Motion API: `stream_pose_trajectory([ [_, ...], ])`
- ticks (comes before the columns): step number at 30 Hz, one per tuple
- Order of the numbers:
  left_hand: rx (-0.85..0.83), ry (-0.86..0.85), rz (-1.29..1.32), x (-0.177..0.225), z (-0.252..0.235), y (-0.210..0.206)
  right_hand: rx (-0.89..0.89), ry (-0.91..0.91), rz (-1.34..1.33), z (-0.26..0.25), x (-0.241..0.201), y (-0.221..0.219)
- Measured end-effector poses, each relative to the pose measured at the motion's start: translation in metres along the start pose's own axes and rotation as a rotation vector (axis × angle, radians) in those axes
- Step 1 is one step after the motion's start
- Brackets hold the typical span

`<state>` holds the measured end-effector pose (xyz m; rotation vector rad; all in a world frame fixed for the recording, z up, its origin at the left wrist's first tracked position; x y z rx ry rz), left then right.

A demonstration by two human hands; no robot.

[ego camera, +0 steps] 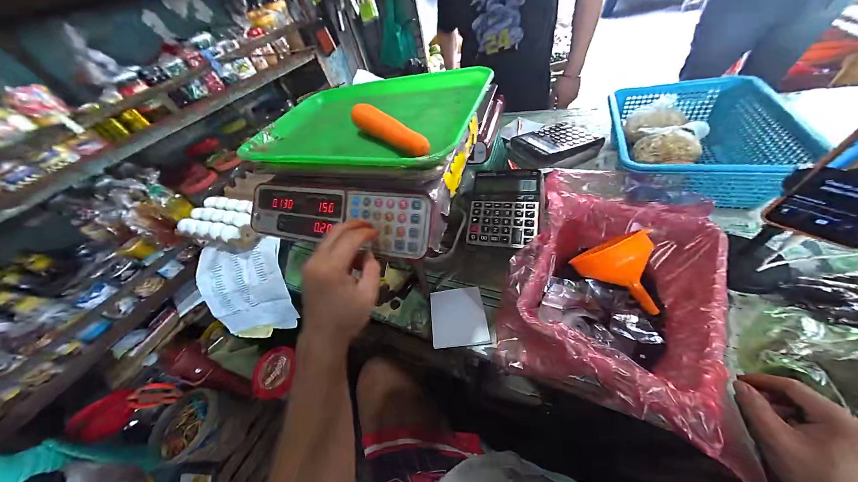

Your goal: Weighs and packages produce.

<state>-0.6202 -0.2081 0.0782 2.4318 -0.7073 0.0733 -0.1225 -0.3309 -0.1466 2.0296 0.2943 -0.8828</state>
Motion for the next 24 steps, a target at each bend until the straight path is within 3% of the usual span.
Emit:
stream_pose_trajectory([
  [3,0.068,0.051,0.122,-0.008,0.029,-0.019,-0.029,0.006,0.036,-0.003,-0.003,0.000],
  [16,0.039,-0.013,0.150,0.000,0.039,-0.016,-0.006,0.000,0.095,-0.001,-0.003,-0.003],
  [24,-0.100,-0.090,0.046,0.014,-0.008,-0.016,-0.030,0.000,0.105,-0.002,0.002,-0.006],
])
Point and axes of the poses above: each hand's wrist, its own z-axis away from the middle knuckle, its own y-axis out of the back of the hand, x = y × z, the point moved 6 cm from there along -z, towards the middle knuckle, and after that the axes turned 9 degrees about x, right-handed, at the moved point
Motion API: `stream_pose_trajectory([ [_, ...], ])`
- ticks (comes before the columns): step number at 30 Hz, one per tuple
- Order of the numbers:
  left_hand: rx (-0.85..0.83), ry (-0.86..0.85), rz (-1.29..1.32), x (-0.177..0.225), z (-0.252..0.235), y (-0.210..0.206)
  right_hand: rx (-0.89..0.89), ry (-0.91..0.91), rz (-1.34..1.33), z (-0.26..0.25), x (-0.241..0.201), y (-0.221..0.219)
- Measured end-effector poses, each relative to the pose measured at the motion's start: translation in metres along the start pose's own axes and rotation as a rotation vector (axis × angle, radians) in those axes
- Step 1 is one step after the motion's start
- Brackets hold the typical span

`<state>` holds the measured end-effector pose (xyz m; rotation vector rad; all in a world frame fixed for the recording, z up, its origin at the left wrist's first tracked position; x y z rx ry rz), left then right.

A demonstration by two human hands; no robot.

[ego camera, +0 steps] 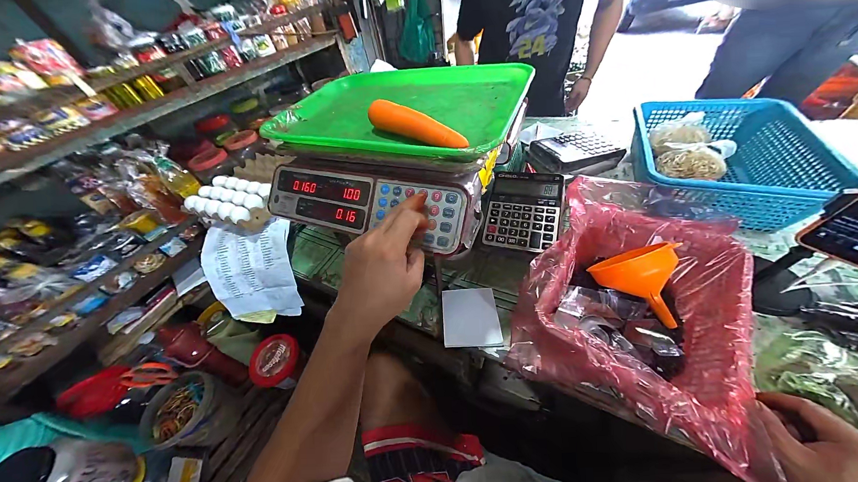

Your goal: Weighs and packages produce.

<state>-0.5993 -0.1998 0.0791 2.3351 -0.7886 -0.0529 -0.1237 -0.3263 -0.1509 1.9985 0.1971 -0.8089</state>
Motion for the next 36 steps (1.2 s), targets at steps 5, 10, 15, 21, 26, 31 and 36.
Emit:
stream_pose_trajectory([
  [5,-0.011,0.016,-0.028,-0.003,-0.016,-0.005,0.014,0.009,-0.015,0.000,0.000,-0.001],
  [10,0.115,0.057,0.107,0.013,-0.004,-0.002,-0.016,-0.003,-0.027,0.000,0.000,-0.002],
  [15,0.094,-0.011,0.576,0.060,0.053,-0.074,0.012,0.037,-0.030,0.001,0.005,0.001],
  [21,-0.506,0.384,0.214,0.022,0.057,-0.198,0.138,0.046,0.059,0.002,-0.004,0.003],
  [26,-0.445,0.236,0.177,0.019,0.021,-0.245,0.175,0.016,0.087,0.002,-0.007,0.002],
  [31,-0.434,0.176,0.126,0.023,0.005,-0.271,0.203,0.021,0.086,0.003,-0.006,0.001],
  [36,-0.429,0.156,0.146,0.031,-0.023,-0.280,0.209,0.012,0.091,0.002,-0.003,0.000],
])
Point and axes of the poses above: each hand's wrist, its own z-axis away from the middle knuckle, its own y-axis out of the back of the hand, x = y × z, the point moved 6 cm from there along -z, towards the middle knuckle, and after that the axes turned 9 degrees about x, right-handed, at the moved point
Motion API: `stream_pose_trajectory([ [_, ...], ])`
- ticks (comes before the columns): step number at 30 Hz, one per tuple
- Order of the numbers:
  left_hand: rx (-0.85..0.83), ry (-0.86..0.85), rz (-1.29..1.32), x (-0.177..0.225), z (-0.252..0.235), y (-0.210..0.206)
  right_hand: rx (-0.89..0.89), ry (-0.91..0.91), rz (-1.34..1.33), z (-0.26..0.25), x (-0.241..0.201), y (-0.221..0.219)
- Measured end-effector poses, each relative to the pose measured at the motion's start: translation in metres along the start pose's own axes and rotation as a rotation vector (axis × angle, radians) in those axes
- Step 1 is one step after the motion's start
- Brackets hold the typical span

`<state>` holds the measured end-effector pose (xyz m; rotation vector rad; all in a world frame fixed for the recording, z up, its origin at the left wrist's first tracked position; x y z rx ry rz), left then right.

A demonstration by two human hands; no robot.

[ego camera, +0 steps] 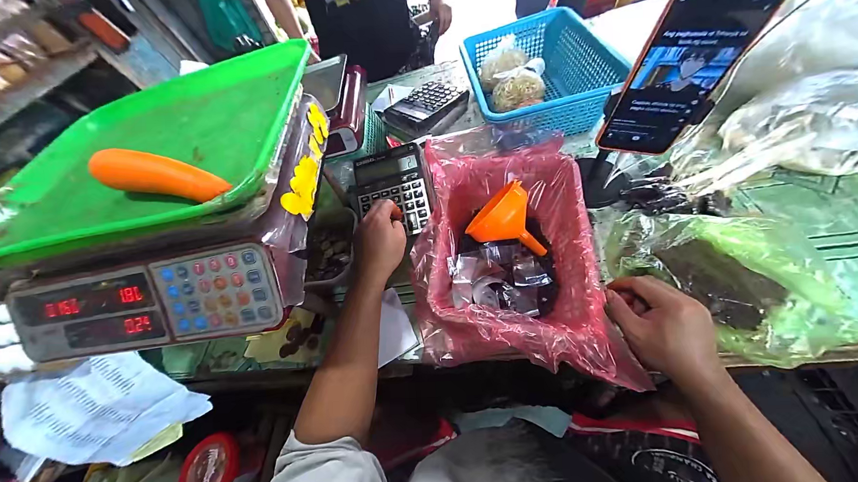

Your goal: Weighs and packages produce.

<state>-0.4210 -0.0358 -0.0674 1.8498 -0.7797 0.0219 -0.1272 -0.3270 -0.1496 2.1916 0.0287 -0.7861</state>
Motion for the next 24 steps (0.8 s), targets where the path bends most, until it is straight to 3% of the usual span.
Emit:
stream_pose_trajectory([
  [4,-0.029,-0.039,0.007,0.006,-0.011,-0.002,0.012,0.006,-0.012,0.001,-0.001,0.000],
  [10,-0.087,-0.034,0.080,0.013,0.019,-0.007,0.013,-0.006,-0.008,0.001,0.002,-0.002],
  [18,0.245,0.491,0.002,-0.062,-0.015,0.039,0.012,0.010,-0.032,0.001,0.003,0.000],
  [22,0.167,0.770,-0.159,-0.081,-0.038,0.044,0.020,0.033,-0.068,0.002,0.004,0.002],
  [24,0.099,0.824,-0.219,-0.087,-0.046,0.040,0.020,0.042,-0.093,0.002,0.007,0.002],
])
Point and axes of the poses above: each hand's wrist, its own z-axis away from the middle knuckle, its own y-axis out of the back of the hand, x = y × z, the point moved 6 cm from there along -z, towards the middle knuckle, and after that the axes turned 9 degrees about x, right-handed, at the moved point
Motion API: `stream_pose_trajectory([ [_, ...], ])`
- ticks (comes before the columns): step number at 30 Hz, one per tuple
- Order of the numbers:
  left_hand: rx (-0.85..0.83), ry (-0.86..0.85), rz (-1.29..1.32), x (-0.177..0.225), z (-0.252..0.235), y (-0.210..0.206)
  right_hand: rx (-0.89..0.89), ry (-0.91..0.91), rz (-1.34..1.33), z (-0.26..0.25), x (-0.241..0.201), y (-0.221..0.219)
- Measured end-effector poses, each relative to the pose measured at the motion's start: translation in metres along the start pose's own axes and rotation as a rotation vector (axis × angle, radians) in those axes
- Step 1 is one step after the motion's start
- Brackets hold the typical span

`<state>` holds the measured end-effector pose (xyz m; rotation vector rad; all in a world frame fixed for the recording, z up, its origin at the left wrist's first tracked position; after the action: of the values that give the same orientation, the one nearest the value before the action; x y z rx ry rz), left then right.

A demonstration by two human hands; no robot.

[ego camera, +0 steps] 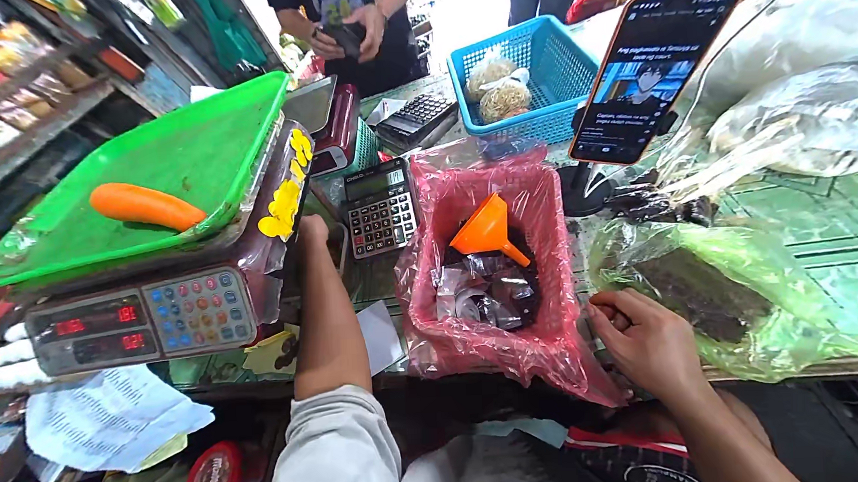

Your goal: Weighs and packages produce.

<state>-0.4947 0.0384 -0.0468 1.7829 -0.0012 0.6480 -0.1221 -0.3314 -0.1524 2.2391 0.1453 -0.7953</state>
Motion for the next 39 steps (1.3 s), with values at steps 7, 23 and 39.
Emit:
stream_pose_trajectory([
  [7,0.049,0.071,-0.087,0.001,-0.021,-0.011,0.003,0.004,-0.063,0.001,0.005,0.000],
  [23,0.222,-0.615,0.977,-0.072,0.200,0.057,-0.091,-0.184,-0.485,-0.021,-0.040,0.038],
  [39,0.046,-0.730,1.194,-0.104,0.220,0.100,-0.554,0.507,-0.430,-0.042,-0.276,-0.027],
])
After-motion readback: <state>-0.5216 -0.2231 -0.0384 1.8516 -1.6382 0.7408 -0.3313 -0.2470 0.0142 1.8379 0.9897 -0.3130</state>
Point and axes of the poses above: each hand's wrist, its own z-axis away from the middle knuckle, its own y-axis out of the back of the hand, x = y × z, the point moved 6 cm from there along -z, towards the middle knuckle, and after that the axes turned 9 degrees about x, right-handed, at the moved point
